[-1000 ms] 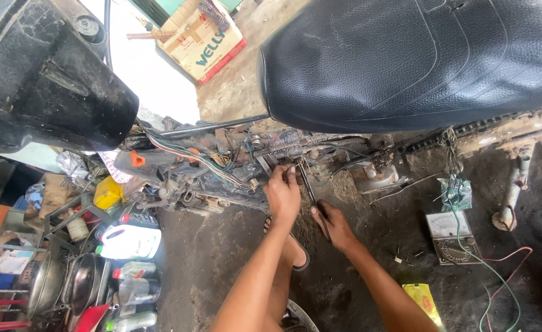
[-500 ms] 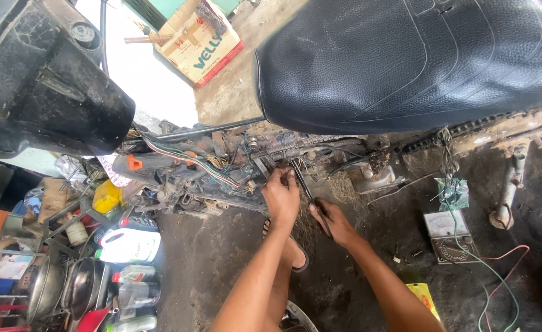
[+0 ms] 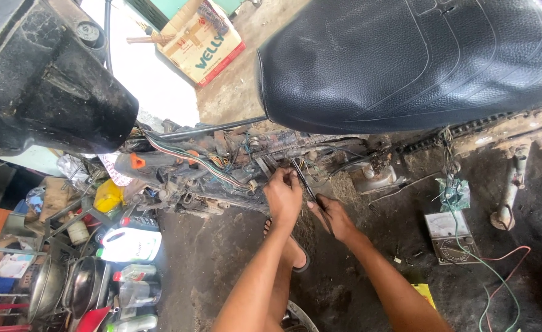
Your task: Repairing and testing the electrical wiring of a motorcycle using scissors and a multimeter.
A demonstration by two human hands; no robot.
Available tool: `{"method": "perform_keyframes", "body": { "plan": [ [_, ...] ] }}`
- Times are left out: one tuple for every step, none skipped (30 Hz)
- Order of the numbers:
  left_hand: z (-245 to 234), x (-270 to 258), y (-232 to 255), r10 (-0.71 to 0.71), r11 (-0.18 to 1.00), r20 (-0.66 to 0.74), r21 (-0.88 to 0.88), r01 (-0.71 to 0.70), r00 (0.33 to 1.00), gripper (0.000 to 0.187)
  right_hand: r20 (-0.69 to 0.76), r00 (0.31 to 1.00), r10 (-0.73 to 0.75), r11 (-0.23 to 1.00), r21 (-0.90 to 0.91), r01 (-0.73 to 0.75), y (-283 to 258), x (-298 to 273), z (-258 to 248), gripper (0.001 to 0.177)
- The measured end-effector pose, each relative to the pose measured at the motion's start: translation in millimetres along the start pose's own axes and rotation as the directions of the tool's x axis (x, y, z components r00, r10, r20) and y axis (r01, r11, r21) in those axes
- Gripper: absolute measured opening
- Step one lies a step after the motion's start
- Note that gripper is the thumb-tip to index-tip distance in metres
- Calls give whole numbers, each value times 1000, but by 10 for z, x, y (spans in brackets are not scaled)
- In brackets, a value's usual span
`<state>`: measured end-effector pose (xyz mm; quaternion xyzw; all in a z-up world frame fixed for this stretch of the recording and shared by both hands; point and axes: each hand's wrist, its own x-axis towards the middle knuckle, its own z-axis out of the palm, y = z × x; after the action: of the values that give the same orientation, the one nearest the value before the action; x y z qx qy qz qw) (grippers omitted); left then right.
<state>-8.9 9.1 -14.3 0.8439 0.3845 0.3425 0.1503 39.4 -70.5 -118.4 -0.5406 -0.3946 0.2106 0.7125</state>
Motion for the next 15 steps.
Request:
{"method": "perform_keyframes", "body": {
  "plan": [
    [17, 6, -31, -1, 1000, -1, -1, 1, 1000, 6, 1, 1000, 0, 1000, -1, 0, -7, -6, 0, 33],
    [30, 12, -63, 15, 1000, 0, 9, -15, 1000, 7, 4, 1000, -4, 1000, -13, 4, -15, -11, 4, 32],
    [44, 18, -95, 31, 999, 2, 19, -31, 1000, 7, 8, 1000, -8, 1000, -26, 8, -24, -16, 6, 31],
    [41, 17, -96, 31, 999, 1, 19, -31, 1000, 7, 8, 1000, -9, 1000, -26, 10, -38, -7, 2, 31],
    [41, 16, -95, 36, 999, 6, 24, -36, 999, 8, 7, 1000, -10, 999, -53, 11, -51, 4, -5, 32],
    [42, 9, -95, 41, 999, 14, 29, -41, 999, 8, 4, 1000, -9, 997, -80, 10, -63, 6, -12, 32],
    [47, 7, -96, 42, 999, 15, 29, -42, 999, 8, 3, 1000, -9, 997, -81, 9, -92, -1, -17, 32],
    [52, 7, -96, 38, 998, 16, 43, -39, 999, 8, -4, 1000, -7, 996, -91, 6, -120, -6, -22, 32],
    [59, 6, -95, 35, 998, 16, 58, -36, 999, 8, -11, 1000, -4, 995, -102, 3, -148, -11, -28, 32],
    [57, 20, -87, 37, 998, 18, 58, -38, 999, 8, -14, 1000, -4, 995, -102, 3, -109, -26, -19, 32],
    [55, 34, -79, 29, 999, 16, 38, -30, 999, 9, -29, 999, -14, 992, -125, 11, -71, -41, -10, 31],
    [52, 49, -73, 20, 1000, 12, 19, -21, 1000, 9, -42, 999, -25, 989, -147, 19, -32, -55, 2, 31],
    [61, 42, -66, 22, 1000, 13, 18, -22, 1000, 9, -44, 999, -25, 989, -148, 19, -35, -89, 5, 31],
    [68, 27, -64, 7, 1000, 27, 29, -7, 1000, 9, -45, 999, -10, 983, -184, 1, -37, -132, 10, 28],
    [73, 12, -64, -9, 999, 40, 39, 8, 999, 8, -47, 999, 6, 975, -219, -16, -40, -174, 18, 26]
  ]
}}
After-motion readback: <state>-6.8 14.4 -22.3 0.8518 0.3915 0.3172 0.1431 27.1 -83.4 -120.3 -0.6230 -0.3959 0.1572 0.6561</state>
